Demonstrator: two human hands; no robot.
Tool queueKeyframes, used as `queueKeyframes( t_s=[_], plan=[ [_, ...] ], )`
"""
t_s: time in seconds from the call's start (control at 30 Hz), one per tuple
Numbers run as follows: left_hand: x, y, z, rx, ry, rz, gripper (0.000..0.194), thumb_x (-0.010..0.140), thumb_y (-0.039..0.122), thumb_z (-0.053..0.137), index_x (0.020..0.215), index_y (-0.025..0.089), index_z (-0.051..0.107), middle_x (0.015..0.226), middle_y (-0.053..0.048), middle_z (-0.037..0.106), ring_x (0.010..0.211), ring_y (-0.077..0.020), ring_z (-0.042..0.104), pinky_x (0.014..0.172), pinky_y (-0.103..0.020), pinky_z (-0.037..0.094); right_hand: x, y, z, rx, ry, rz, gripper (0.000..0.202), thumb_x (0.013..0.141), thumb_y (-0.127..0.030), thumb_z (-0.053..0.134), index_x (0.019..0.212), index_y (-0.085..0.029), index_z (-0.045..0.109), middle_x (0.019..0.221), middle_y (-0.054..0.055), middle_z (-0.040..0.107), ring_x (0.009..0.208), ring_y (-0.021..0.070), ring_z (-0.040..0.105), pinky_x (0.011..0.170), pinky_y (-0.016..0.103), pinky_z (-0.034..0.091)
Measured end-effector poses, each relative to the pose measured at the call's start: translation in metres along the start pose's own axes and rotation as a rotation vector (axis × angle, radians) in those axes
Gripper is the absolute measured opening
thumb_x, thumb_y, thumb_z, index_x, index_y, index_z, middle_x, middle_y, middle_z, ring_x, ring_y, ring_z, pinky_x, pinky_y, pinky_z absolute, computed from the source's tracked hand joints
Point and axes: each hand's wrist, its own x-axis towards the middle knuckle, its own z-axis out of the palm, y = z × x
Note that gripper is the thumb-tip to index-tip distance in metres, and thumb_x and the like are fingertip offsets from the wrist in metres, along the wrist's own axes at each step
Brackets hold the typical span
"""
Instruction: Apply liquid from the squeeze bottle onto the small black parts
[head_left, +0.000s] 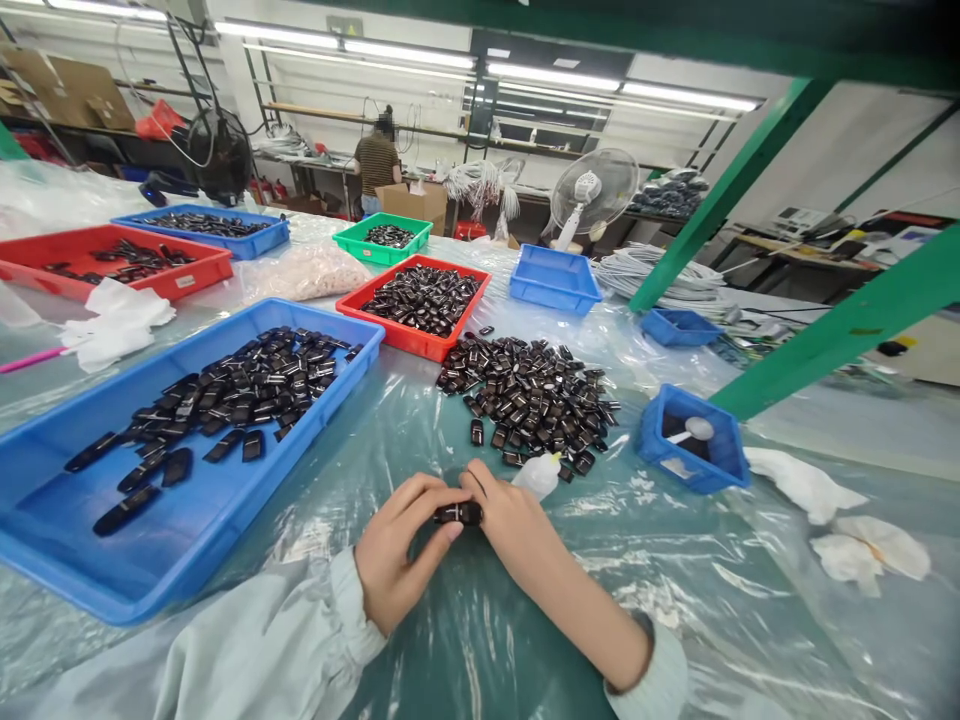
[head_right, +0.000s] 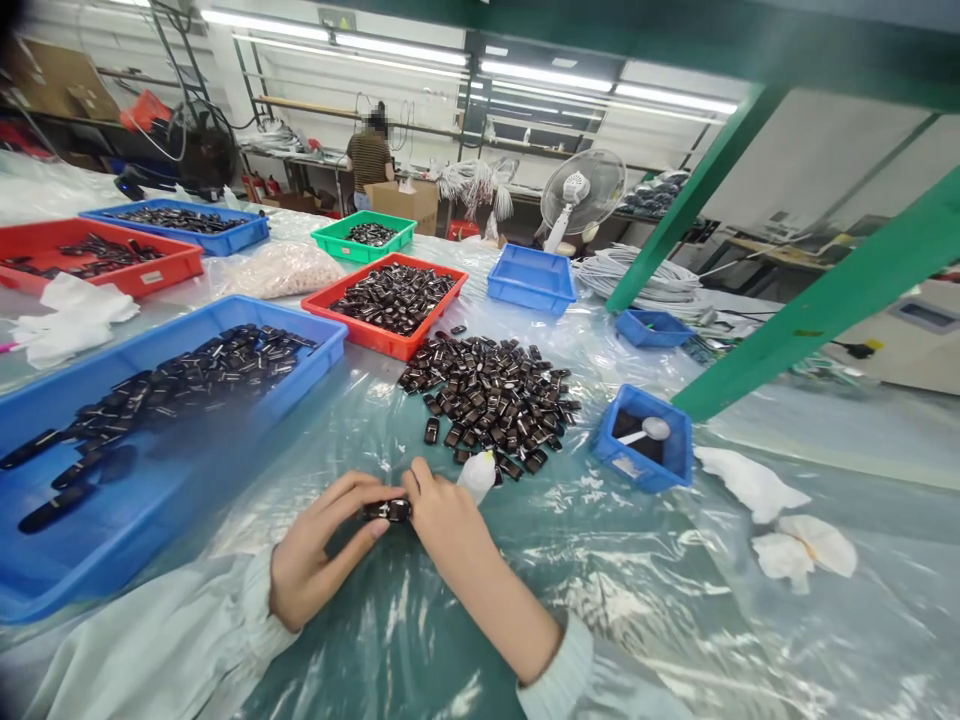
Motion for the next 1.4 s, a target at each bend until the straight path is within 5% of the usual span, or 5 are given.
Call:
queueKeyframes(
  t_s=[0.37, 0.5, 0.8, 1.1, 1.4],
  plan=[
    [0.0, 0.003, -0.003, 0.001, 0.048, 0.0, 0.025, 0.096, 0.022, 0.044, 0.118, 0.021, 0.056, 0.104, -0.008, 0.055, 0.091, -0.019, 0.053, 0.083, -0.031, 0.046, -0.012, -0.007, 0.004, 0.29, 0.052, 0.083, 0.03, 0.083, 0.008, 0.031, 0.089, -0.015, 0.049, 0.086, 0.009, 0.051, 0.071, 0.0261, 0.056, 0.054, 0.034, 0.045],
    [0.001, 0.006, -0.005, -0.013, 0.057, -0.006, 0.025, 0.095, 0.019, 0.045, 0.117, 0.023, 0.056, 0.105, -0.007, 0.054, 0.093, -0.018, 0.052, 0.084, -0.029, 0.045, -0.017, -0.005, -0.014, 0.517, 0.095, 0.13, 0.02, 0.092, -0.003, 0.032, 0.088, -0.018, 0.046, 0.083, 0.005, 0.051, 0.068, 0.0197, 0.054, 0.058, 0.031, 0.047],
    [0.0, 0.006, -0.008, -0.021, 0.08, 0.072, 0.025, 0.095, 0.017, 0.046, 0.118, 0.022, 0.056, 0.105, -0.008, 0.06, 0.096, -0.019, 0.054, 0.084, -0.03, 0.044, -0.022, -0.007, -0.053, 1.826, -0.045, 0.472, 0.028, 0.091, -0.044, 0.058, 0.088, -0.017, 0.053, 0.067, -0.001, 0.051, 0.063, 0.0127, 0.047, 0.063, 0.024, 0.04],
    [0.0, 0.006, -0.008, -0.057, 0.062, 0.128, 0.025, 0.094, 0.015, 0.05, 0.117, 0.022, 0.057, 0.1, -0.004, 0.064, 0.091, -0.0155, 0.056, 0.081, -0.025, 0.043, -0.025, -0.012, -0.054, 2.134, -0.075, 0.58, 0.025, 0.086, -0.038, 0.07, 0.087, -0.017, 0.055, 0.066, -0.004, 0.046, 0.062, 0.0088, 0.045, 0.063, 0.019, 0.037],
    [0.001, 0.011, -0.013, 0.042, 0.094, 0.385, 0.027, 0.094, 0.012, 0.05, 0.12, 0.013, 0.057, 0.097, -0.008, 0.064, 0.086, -0.0153, 0.055, 0.079, -0.026, 0.045, -0.03, -0.016, -0.047, 2.292, -0.214, 0.515, 0.022, 0.089, -0.036, 0.067, 0.097, -0.017, 0.059, 0.074, 0.0, 0.052, 0.069, 0.0111, 0.051, 0.065, 0.022, 0.042]
  ],
)
